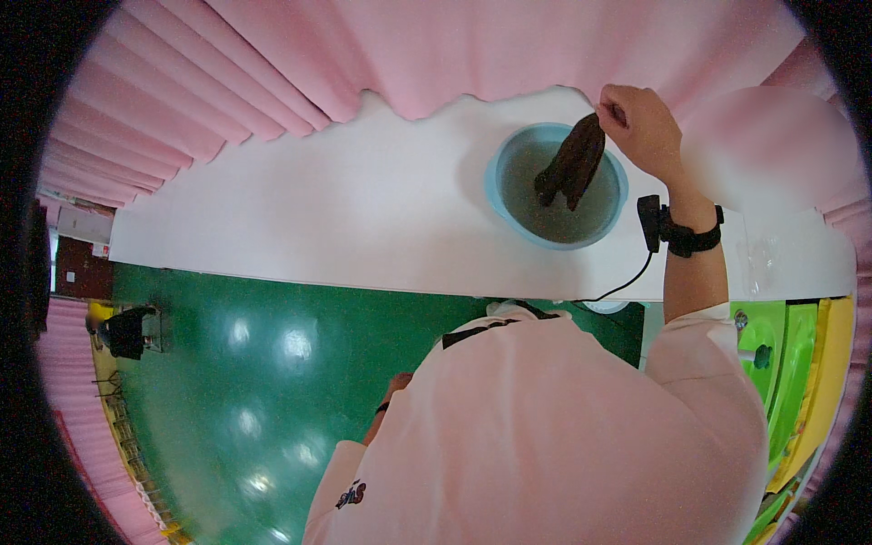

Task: Washing and wringing out a cloth in a basin of water.

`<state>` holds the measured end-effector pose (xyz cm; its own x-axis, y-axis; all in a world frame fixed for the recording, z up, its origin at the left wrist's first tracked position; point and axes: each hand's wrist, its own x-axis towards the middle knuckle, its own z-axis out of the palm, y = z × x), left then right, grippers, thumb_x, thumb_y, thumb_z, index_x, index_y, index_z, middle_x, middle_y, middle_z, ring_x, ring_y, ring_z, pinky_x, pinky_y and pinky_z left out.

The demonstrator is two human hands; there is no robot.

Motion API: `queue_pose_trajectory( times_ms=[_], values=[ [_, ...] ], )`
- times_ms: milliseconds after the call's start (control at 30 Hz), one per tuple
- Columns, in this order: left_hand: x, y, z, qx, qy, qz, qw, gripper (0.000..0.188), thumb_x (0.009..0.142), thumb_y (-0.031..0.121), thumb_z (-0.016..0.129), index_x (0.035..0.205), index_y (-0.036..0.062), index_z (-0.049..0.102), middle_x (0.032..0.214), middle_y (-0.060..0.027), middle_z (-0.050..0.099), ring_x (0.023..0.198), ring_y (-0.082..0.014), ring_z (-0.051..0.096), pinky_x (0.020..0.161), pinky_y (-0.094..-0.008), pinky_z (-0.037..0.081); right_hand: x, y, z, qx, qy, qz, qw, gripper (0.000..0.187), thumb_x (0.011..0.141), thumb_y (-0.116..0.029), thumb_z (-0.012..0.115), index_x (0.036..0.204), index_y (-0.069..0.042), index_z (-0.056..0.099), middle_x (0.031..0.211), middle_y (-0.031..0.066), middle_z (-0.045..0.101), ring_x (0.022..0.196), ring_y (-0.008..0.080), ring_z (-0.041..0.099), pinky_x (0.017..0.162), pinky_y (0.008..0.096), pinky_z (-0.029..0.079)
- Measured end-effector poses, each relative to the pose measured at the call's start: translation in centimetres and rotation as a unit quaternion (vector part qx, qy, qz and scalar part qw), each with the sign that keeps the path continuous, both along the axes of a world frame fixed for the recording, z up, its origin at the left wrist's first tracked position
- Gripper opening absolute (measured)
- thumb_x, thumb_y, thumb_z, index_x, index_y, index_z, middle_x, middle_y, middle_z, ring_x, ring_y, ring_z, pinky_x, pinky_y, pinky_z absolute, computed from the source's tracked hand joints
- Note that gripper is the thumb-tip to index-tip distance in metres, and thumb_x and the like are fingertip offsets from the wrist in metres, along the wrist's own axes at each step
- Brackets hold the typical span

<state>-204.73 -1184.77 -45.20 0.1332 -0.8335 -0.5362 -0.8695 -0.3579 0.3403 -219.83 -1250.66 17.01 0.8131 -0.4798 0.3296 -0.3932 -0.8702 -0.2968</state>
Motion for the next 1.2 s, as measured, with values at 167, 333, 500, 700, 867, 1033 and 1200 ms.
queue_pose_trajectory(
  times_ms=[167, 333, 500, 700, 867, 1033, 1200],
  values=[
    [-1.2, -0.1, 2.9, 0.065, 0.315, 0.503, 0.802, 0.032, 0.081, 0.033, 0.069, 0.11, 0.0187, 0.073, 0.122, 0.001, 0.07, 0.116, -0.0191, 0.064, 0.098, -0.0374, 0.053, -0.7, -0.5, -0.7, 0.001, 0.0, 0.009, 1.0, 0.016, 0.091, -0.013, 0.062, 0.085, 0.002, 0.059, 0.073, 0.0199, 0.061, 0.063, 0.0346, 0.058, 0.06, 0.0425, 0.045],
    [-0.2, -4.6, 7.2, 0.14, -0.025, 0.064, 0.988, 0.035, 0.082, 0.035, 0.067, 0.113, 0.0198, 0.073, 0.123, 0.0012, 0.07, 0.115, -0.0214, 0.064, 0.098, -0.0389, 0.054, -0.7, -1.2, -7.9, 0.051, 0.08, 0.003, 0.996, 0.02, 0.091, -0.019, 0.061, 0.085, 0.0, 0.061, 0.078, 0.0203, 0.063, 0.073, 0.0386, 0.061, 0.066, 0.0474, 0.047],
    [-0.7, -1.8, 5.4, 0.119, 0.012, 0.154, 0.981, 0.041, 0.08, 0.039, 0.067, 0.117, 0.022, 0.072, 0.125, 0.0005, 0.069, 0.116, -0.0236, 0.064, 0.099, -0.0392, 0.053, 0.7, -2.3, -15.3, 0.05, 0.14, 0.008, 0.989, 0.02, 0.092, -0.021, 0.059, 0.087, -0.002, 0.063, 0.083, 0.0194, 0.065, 0.079, 0.04, 0.063, 0.071, 0.0509, 0.049],
    [-1.5, -1.7, 5.9, 0.136, 0.046, 0.199, 0.969, 0.04, 0.084, 0.036, 0.062, 0.119, 0.019, 0.071, 0.127, -0.0024, 0.068, 0.118, -0.0246, 0.063, 0.101, -0.0392, 0.052, 1.0, -1.9, -18.6, 0.014, 0.279, -0.007, 0.96, 0.02, 0.093, -0.02, 0.056, 0.09, -0.003, 0.066, 0.093, 0.0196, 0.069, 0.09, 0.0402, 0.065, 0.08, 0.0525, 0.051],
    [-2.4, -1.7, 6.2, 0.113, 0.022, 0.147, 0.982, 0.04, 0.085, 0.031, 0.059, 0.12, 0.0159, 0.071, 0.127, -0.0038, 0.068, 0.12, -0.0244, 0.061, 0.104, -0.0389, 0.05, 1.7, -0.7, -18.5, 0.052, 0.348, -0.012, 0.936, 0.022, 0.092, -0.019, 0.054, 0.097, -0.003, 0.069, 0.103, 0.0208, 0.07, 0.1, 0.0393, 0.067, 0.088, 0.0526, 0.053],
    [-2.0, -2.2, 6.5, 0.111, 0.082, 0.203, 0.969, 0.039, 0.086, 0.029, 0.057, 0.119, 0.0151, 0.071, 0.128, -0.0047, 0.068, 0.122, -0.0253, 0.06, 0.105, -0.0396, 0.049, 2.0, -1.7, -20.1, 0.077, 0.331, -0.012, 0.94, 0.019, 0.091, -0.018, 0.054, 0.095, -0.003, 0.066, 0.103, 0.0208, 0.069, 0.1, 0.0407, 0.065, 0.088, 0.0528, 0.051],
    [-1.5, -3.8, 7.2, 0.114, 0.144, 0.309, 0.933, 0.039, 0.086, 0.028, 0.057, 0.119, 0.0153, 0.072, 0.129, -0.0065, 0.067, 0.124, -0.0263, 0.06, 0.106, -0.0402, 0.048, 1.9, -2.4, -20.9, 0.086, 0.348, -0.003, 0.934, 0.021, 0.091, -0.018, 0.054, 0.099, -0.003, 0.067, 0.108, 0.0208, 0.068, 0.104, 0.0406, 0.064, 0.091, 0.0517, 0.05]
  ],
)
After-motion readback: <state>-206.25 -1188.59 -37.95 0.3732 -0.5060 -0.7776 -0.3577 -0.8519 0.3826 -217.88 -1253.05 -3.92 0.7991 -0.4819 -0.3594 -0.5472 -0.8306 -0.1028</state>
